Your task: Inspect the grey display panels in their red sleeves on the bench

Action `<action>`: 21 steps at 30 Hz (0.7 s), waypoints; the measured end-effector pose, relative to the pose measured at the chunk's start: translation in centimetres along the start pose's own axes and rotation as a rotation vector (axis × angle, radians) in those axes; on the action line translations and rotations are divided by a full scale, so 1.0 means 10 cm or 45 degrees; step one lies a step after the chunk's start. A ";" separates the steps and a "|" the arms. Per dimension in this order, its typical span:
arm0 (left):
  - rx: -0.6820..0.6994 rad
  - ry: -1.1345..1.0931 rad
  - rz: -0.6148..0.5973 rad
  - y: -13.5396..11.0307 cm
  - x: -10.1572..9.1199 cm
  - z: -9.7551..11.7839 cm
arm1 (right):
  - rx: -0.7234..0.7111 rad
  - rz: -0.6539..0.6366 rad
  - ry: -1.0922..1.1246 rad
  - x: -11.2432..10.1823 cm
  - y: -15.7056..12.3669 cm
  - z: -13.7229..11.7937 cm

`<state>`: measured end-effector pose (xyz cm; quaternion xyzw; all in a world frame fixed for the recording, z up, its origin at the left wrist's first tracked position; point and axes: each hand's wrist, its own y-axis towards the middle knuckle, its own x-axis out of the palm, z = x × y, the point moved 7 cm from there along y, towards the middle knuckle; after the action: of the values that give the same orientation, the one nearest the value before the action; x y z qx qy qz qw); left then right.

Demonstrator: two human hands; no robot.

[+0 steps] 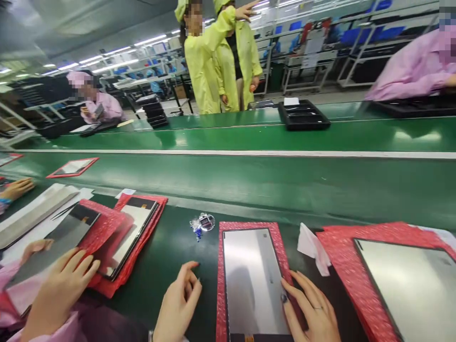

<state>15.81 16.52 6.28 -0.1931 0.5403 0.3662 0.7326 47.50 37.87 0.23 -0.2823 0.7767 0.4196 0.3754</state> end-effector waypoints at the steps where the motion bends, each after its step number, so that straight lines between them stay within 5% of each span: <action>1: 0.005 -0.039 -0.039 -0.06 0.11 0.16 | 0.017 -0.006 -0.021 0.02 0.02 -0.03; 7: 0.181 -0.115 -0.316 -0.41 0.47 0.66 | 0.106 -0.093 -0.133 0.11 0.20 -0.27; 13: 0.130 -0.137 -0.595 -0.45 0.65 0.73 | 0.128 -0.215 -0.187 0.12 0.15 -0.43; 21: 0.080 0.030 -0.657 -0.46 0.63 0.73 | 0.265 -0.118 -0.211 0.11 0.13 -0.51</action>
<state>24.93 20.50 2.40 -0.3059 0.4926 0.1478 0.8012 44.14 33.94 1.74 -0.2417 0.7685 0.3407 0.4847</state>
